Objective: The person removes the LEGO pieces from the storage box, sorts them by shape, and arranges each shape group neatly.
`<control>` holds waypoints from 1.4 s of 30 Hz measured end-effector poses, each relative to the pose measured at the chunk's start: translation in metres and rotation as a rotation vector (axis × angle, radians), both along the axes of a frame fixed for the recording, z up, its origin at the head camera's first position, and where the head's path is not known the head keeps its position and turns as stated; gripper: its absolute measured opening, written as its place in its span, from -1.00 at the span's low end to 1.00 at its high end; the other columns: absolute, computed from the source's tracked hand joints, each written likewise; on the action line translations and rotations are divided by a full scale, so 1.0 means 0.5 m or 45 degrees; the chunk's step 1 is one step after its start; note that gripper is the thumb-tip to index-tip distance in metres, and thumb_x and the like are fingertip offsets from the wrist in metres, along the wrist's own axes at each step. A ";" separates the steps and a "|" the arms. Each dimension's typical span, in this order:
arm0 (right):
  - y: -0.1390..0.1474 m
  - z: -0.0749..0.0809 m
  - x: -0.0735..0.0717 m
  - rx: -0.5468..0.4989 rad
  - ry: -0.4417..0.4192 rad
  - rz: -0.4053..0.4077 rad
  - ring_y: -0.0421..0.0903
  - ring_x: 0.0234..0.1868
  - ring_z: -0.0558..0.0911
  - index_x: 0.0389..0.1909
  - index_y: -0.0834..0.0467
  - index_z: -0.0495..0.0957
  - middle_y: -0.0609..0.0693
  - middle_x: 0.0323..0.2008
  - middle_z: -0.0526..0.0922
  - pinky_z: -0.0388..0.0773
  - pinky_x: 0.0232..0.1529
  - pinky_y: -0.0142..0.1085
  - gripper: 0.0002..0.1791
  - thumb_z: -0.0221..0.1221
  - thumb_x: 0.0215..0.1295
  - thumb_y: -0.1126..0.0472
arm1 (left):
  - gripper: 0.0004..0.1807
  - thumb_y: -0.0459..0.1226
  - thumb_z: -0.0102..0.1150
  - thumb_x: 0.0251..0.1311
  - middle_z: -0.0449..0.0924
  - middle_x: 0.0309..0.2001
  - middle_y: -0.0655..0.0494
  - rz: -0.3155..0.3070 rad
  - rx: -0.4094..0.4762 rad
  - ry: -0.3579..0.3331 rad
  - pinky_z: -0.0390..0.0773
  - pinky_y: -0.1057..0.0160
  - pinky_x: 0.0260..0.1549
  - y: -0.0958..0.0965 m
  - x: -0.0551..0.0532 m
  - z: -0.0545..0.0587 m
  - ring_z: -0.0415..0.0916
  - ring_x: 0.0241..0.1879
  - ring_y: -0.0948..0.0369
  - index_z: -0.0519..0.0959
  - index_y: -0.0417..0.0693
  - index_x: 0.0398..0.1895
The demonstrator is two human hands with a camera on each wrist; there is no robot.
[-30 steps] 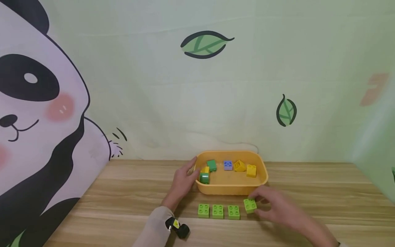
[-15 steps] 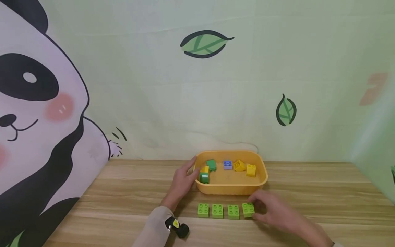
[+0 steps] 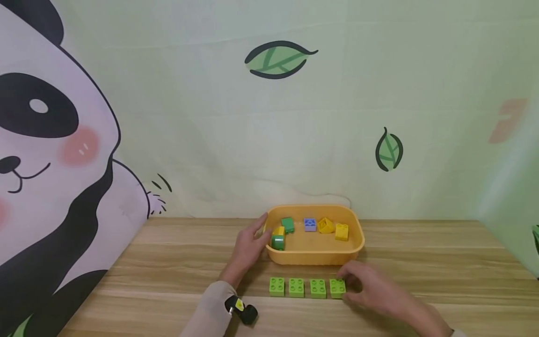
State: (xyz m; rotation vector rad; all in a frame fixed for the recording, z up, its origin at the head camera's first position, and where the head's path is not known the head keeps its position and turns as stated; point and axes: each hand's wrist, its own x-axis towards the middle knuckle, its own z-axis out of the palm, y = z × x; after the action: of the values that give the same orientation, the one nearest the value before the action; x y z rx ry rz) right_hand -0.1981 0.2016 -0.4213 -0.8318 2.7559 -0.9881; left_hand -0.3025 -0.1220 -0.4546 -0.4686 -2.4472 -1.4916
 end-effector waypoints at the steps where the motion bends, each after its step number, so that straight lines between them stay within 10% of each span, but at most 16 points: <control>1: 0.000 0.000 0.000 -0.003 0.003 0.006 -0.14 -0.13 0.66 -0.01 0.13 0.66 -0.12 -0.11 0.70 0.72 -0.10 -0.22 -0.59 0.55 0.13 0.28 | -0.42 -0.27 0.13 0.55 0.38 0.51 -0.16 0.000 0.002 -0.001 0.29 -0.17 0.47 0.000 0.000 0.000 0.28 0.52 -0.13 0.38 -0.29 0.55; 42: 0.001 0.002 0.001 0.047 -0.002 0.027 -0.14 -0.07 0.65 0.04 0.12 0.67 -0.12 -0.03 0.70 0.71 -0.01 -0.17 -0.57 0.55 0.15 0.26 | -0.40 -0.25 0.14 0.55 0.36 0.53 -0.11 0.001 0.010 -0.027 0.24 -0.12 0.51 0.000 -0.001 0.000 0.25 0.54 -0.09 0.36 -0.25 0.56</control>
State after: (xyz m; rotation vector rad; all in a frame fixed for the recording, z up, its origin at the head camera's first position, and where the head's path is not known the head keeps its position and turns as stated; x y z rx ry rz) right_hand -0.1974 0.2023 -0.4202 -0.8520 2.7494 -0.9307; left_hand -0.3028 -0.1219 -0.4544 -0.4524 -2.4567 -1.5130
